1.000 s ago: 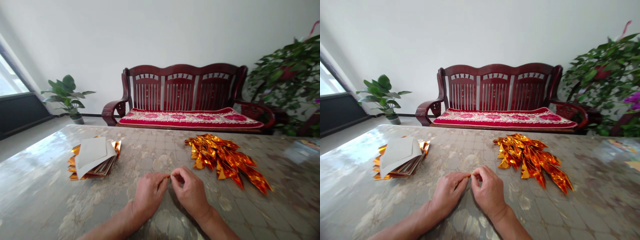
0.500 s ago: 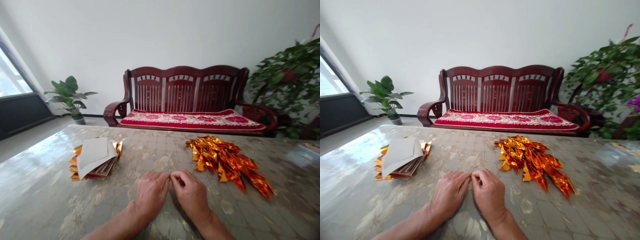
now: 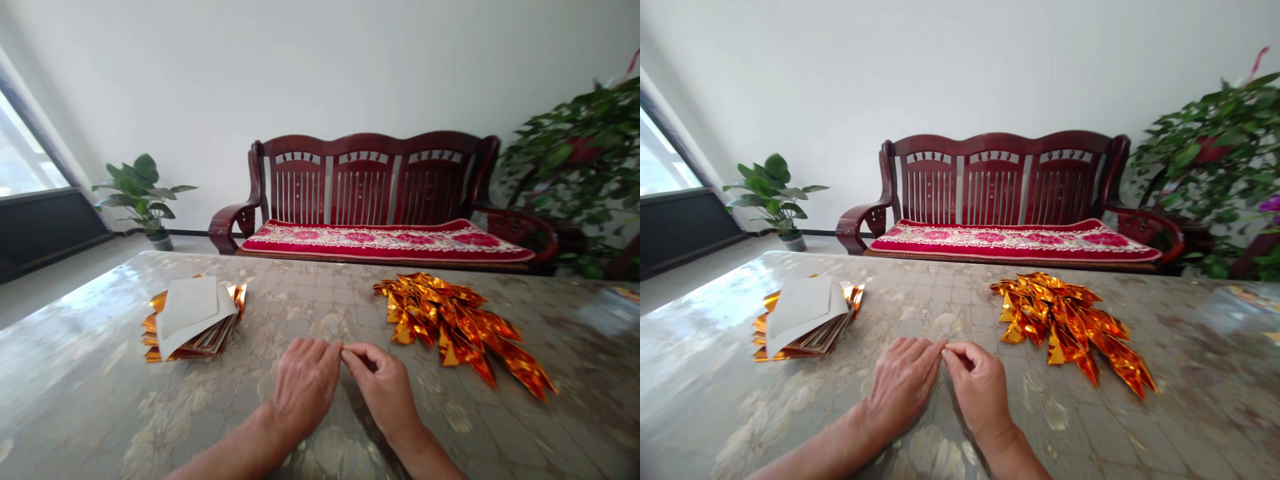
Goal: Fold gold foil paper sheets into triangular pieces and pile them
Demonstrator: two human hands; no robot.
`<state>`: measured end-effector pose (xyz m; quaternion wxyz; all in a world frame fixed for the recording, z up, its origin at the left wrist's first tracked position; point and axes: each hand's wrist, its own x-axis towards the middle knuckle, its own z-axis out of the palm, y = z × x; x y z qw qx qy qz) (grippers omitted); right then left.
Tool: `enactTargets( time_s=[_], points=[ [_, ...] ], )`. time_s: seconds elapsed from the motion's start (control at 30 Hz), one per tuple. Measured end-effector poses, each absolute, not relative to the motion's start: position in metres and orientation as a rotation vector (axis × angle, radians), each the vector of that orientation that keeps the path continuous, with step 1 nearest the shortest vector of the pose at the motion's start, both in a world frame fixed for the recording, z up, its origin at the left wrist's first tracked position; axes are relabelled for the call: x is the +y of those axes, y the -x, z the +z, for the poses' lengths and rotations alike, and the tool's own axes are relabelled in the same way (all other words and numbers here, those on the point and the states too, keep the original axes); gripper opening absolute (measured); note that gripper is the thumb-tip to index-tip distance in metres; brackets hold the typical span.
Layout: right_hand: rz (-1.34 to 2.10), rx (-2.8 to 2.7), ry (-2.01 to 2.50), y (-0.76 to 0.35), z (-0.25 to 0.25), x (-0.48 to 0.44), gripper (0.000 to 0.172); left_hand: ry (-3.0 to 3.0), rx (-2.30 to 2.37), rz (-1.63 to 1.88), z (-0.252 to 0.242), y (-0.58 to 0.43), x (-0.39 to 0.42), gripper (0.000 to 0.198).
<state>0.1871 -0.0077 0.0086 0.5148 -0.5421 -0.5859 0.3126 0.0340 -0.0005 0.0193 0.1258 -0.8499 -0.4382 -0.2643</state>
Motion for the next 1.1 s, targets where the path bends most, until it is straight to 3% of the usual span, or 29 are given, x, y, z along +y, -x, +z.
enactTargets(
  time_s=[0.43, 0.67, 0.93, 1.1],
  points=[
    [0.926, -1.267, 1.381, -0.186, 0.009, 0.003, 0.028, 2.532, -1.370, -0.587, 0.020, -0.043, -0.004, 0.030],
    [0.977, -1.249, 1.352, -0.187, 0.006, 0.003, 0.021, 2.688, -1.531, -0.747, 0.026, -0.043, -0.010, 0.039],
    [0.980, -1.285, 1.318, -0.189, 0.008, 0.000, 0.021, 2.715, -1.892, -1.052, 0.022, -0.034, -0.002, 0.013],
    [0.961, -1.302, 1.304, -0.188, 0.012, -0.001, 0.025, 2.712, -1.913, -1.171, 0.021, -0.034, 0.000, 0.010]
  ],
)
